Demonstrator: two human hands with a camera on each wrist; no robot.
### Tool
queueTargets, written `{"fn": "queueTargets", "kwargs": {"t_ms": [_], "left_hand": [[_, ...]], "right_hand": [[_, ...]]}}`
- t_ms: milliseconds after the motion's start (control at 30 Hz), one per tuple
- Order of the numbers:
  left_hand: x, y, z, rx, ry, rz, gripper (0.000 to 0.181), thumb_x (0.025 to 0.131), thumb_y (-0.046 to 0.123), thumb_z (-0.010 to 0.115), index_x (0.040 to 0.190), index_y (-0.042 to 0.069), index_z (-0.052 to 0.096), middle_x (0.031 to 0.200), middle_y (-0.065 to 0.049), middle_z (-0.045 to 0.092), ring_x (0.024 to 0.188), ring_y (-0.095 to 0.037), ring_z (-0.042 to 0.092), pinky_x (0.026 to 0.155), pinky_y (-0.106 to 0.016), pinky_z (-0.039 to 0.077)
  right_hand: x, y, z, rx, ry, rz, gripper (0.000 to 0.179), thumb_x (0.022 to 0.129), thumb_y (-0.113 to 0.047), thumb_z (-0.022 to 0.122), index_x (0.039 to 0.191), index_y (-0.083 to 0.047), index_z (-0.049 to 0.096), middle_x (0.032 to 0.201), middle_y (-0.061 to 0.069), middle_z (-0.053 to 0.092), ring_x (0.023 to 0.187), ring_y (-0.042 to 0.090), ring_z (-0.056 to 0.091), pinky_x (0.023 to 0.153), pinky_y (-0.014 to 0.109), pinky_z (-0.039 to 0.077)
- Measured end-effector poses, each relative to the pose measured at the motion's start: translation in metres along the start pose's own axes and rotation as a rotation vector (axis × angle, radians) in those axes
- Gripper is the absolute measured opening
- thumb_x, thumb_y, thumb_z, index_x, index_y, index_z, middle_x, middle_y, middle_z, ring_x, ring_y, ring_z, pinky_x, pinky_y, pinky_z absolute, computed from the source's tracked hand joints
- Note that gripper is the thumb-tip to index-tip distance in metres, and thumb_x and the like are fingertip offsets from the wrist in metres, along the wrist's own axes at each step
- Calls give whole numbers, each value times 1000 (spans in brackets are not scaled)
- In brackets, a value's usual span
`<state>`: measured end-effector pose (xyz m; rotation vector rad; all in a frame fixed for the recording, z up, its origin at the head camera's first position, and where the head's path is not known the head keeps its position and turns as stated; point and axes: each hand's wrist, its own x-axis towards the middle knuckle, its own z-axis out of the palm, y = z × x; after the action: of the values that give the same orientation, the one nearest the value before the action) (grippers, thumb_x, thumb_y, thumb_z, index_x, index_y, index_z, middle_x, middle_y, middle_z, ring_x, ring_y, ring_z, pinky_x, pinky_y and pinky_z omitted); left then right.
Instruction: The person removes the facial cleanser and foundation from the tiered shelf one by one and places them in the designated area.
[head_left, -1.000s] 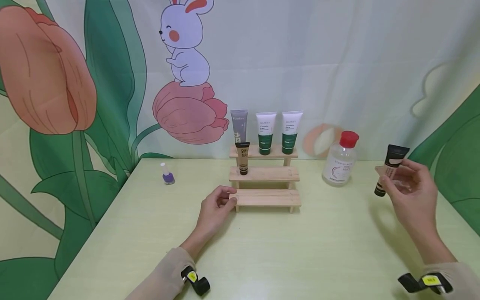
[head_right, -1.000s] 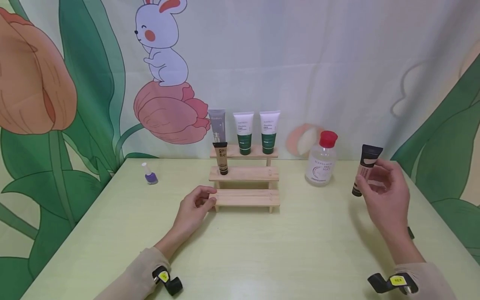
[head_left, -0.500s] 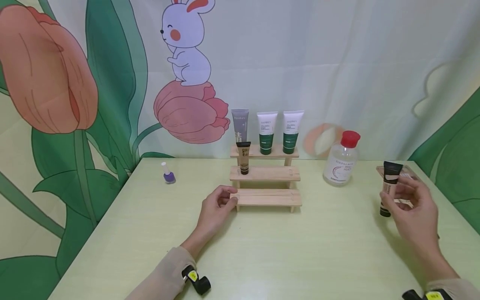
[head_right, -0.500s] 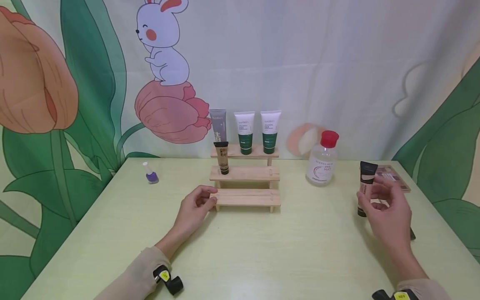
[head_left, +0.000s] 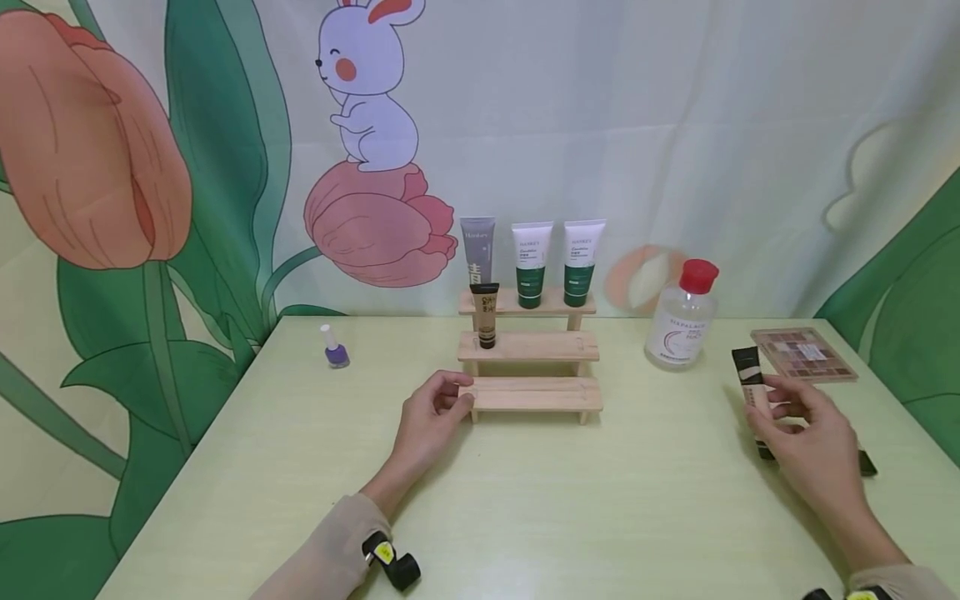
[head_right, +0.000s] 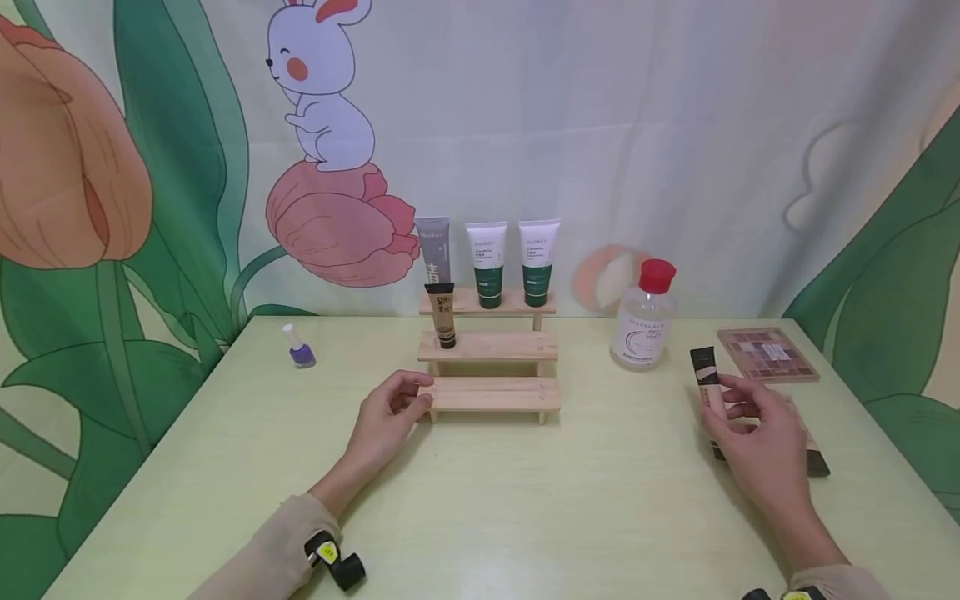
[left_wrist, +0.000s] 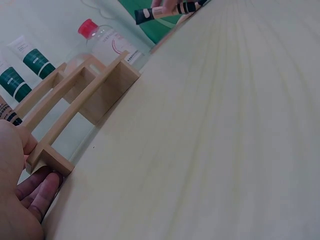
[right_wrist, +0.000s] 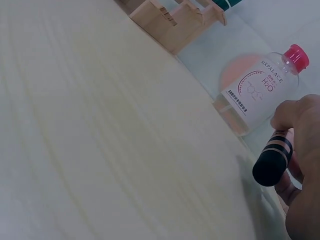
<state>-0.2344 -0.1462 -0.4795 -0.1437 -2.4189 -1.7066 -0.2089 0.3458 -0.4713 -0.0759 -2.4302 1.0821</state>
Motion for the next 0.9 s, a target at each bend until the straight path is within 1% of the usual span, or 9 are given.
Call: {"fn": "queueTargets", "kwargs": {"t_ms": [67,200,467,667,800,900], "left_hand": [[0,0,0,-1,-1,2,20,105,14,75,124,18,77,106,-4,74,94,-18,69,80,-26,56],[1,0,-1,4,2,9,20,105,14,76,125,19,77,106,-4,74,93,-18,69,80,-25,56],[2,-2,-1,9,3,9,19,105,13,76,124,16,77,106,-6,74,92,-18,68,77,-24,55],[1,-2,0,13,3,5,19,105,14,76,124,17,77,107,-6,74,93,-18,68,77,-24,55],[1,-2,0,13,2,2,19,105,15,75,124,18,76,107,-4,74,94,-18,68,79,-25,55],[1,-2,1,12,3,2,19,105,14,76,124,17,77,107,-5,74,94,-19,68,80,-25,55]], "right_hand": [[-1,0,1,-36,-30,-4,53,100,-15,84,148,-1,66,122,13,66,92,-5,55,72,3,46],[-3,-1,2,-76,-74,-20,52,101,-17,84,148,-1,67,120,18,69,90,-4,54,71,4,45],[-7,3,6,-118,-97,-28,45,100,-17,85,140,-3,73,116,18,71,85,-4,55,68,8,46],[-8,3,8,-138,-99,-29,41,100,-19,86,136,-4,75,114,16,72,83,-1,56,67,9,45],[-8,3,9,-134,-94,-8,48,101,-23,85,142,-3,70,117,18,71,87,2,57,69,6,44],[-8,2,9,-123,-96,38,58,103,-31,82,150,-2,62,124,21,68,98,14,60,72,8,43]]}}
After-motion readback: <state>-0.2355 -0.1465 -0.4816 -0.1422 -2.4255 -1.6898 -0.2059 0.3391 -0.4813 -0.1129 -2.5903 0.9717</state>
